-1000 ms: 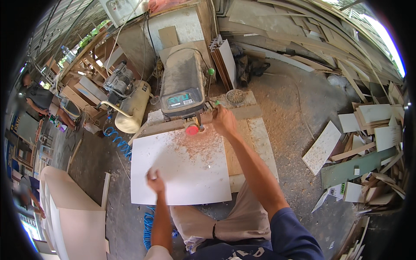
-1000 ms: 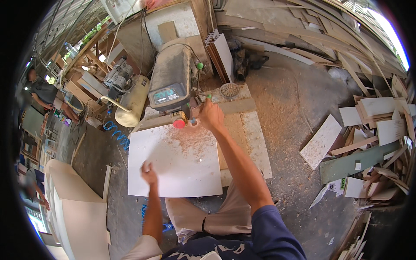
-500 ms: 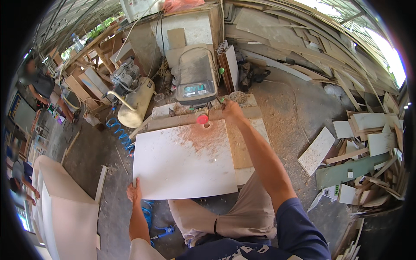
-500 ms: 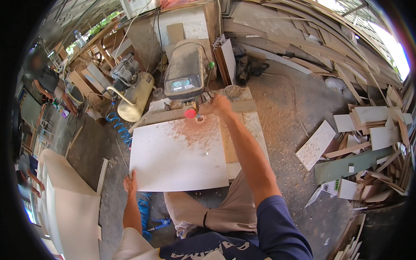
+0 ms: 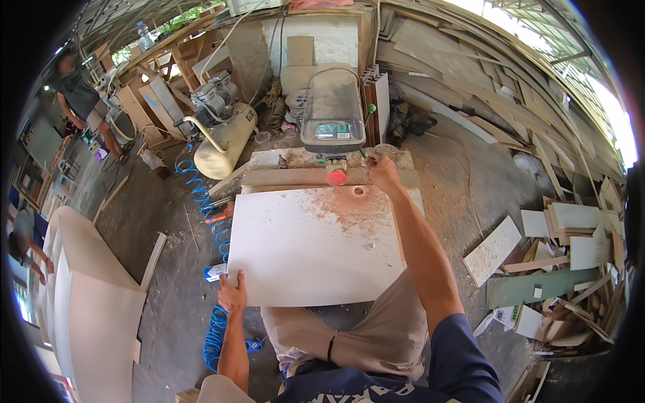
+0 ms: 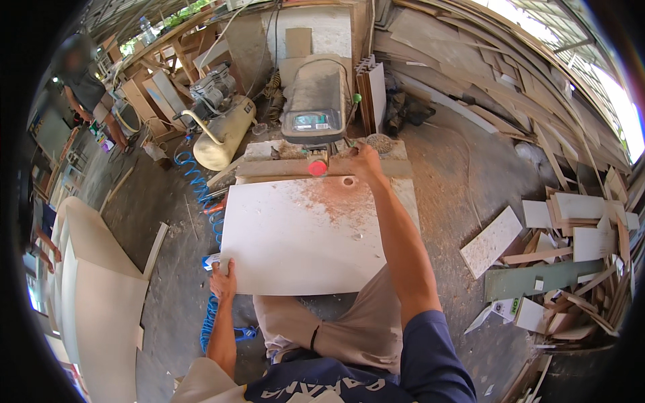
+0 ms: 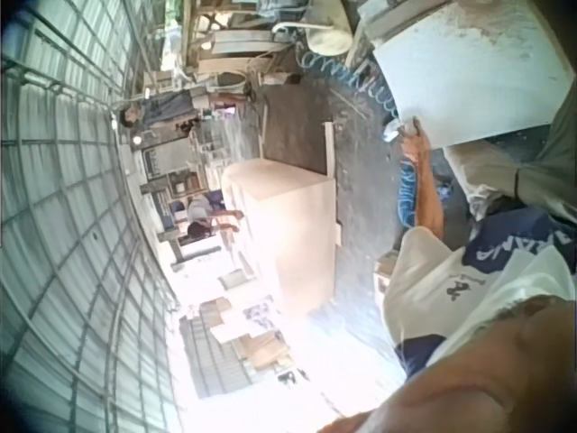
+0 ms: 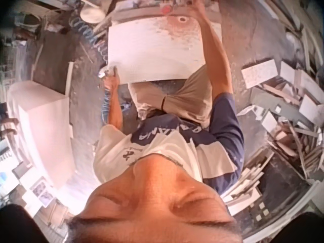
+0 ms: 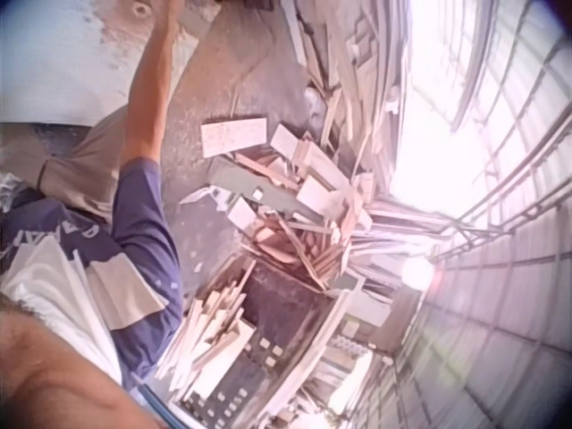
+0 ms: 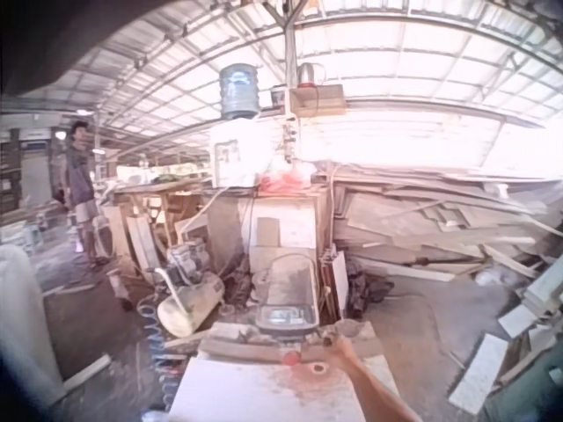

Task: The person positions a white board under a boring machine, operates a lever to drill a hole, and clears the sawdust with an air blower.

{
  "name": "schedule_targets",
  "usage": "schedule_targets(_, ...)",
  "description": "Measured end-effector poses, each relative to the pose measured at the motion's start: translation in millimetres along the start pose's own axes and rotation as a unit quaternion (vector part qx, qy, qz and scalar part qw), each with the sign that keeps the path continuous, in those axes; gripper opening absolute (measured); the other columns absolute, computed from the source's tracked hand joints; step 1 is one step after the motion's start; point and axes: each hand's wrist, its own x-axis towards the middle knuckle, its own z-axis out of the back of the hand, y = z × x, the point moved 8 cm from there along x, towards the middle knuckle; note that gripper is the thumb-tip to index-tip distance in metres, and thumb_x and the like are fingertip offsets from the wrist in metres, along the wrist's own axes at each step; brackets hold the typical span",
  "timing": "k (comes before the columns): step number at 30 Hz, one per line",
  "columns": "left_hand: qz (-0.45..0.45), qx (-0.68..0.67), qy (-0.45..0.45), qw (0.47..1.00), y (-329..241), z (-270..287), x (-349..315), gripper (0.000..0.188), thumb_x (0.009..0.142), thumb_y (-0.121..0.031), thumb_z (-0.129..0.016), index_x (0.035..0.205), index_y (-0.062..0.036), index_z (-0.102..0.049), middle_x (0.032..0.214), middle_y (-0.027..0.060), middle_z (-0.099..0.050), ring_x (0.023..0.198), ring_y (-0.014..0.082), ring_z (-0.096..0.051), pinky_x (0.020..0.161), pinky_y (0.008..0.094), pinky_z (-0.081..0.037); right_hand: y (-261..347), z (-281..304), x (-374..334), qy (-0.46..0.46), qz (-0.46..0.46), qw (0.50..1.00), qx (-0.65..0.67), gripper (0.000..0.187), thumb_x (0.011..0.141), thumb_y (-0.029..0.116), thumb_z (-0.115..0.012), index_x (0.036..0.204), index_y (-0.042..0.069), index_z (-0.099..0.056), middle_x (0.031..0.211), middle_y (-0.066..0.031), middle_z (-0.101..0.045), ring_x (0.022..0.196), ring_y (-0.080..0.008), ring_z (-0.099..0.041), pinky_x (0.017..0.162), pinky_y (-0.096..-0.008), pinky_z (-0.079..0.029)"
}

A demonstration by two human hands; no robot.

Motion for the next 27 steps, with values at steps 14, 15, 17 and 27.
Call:
schedule_targets(14, -0.046, -0.027, 0.044, 0.998, -22.4, -21.9, -68.5, 0.06, 0.096, -0.061, -0.059, 0.128, -0.0096, -0.057, 0.092, 0.0277, -0.073, 0.083, 0.0542, -0.067, 0.074, 0.0634, -0.051, 12.0, 2.7, -13.7, 0.037, -0.074, 0.994, 0.067, 0.021, 0.103, 0.014, -0.053, 0.098, -0.004, -0.065, 0.071, -0.0069, -0.057, 0.057, -0.0146, -0.056, 0.051, -0.0337, -0.046)
schedule_targets(15, -0.059, -0.025, 0.039, 0.997, -31.9, -22.0, -72.3, 0.059, 0.096, -0.06, -0.059, 0.127, -0.0092, -0.057, 0.091, 0.028, -0.072, 0.081, 0.0544, -0.067, 0.073, 0.0638, -0.051, 10.4, 5.1, -13.4, 0.042, -0.077, 0.993, 0.076, 0.021, 0.103, 0.014, -0.054, 0.098, -0.003, -0.065, 0.072, -0.0066, -0.058, 0.058, -0.0145, -0.057, 0.052, -0.0336, -0.046)
schedule_targets(17, -0.071, -0.017, 0.055, 0.996, -50.4, -27.4, -85.5, 0.059, 0.095, -0.059, -0.06, 0.126, -0.0088, -0.056, 0.089, 0.0284, -0.072, 0.08, 0.0543, -0.067, 0.072, 0.0643, -0.051, 8.1, 11.1, -12.8, 0.051, -0.082, 0.991, 0.096, 0.021, 0.103, 0.016, -0.055, 0.097, -0.002, -0.065, 0.073, -0.0061, -0.059, 0.058, -0.0143, -0.058, 0.052, -0.0334, -0.047)
schedule_targets(27, -0.011, -0.008, 0.142, 0.99, -73.8, -53.8, -130.1, 0.067, 0.098, -0.059, -0.055, 0.141, -0.0081, -0.05, 0.099, 0.0297, -0.071, 0.088, 0.0505, -0.068, 0.081, 0.059, -0.052, 20.9, 19.1, -21.9, 0.021, 0.008, 0.997, 0.069, 0.029, 0.105, 0.026, -0.06, 0.092, 0.0, -0.065, 0.073, -0.0008, -0.058, 0.062, -0.0114, -0.059, 0.057, -0.03, -0.048)
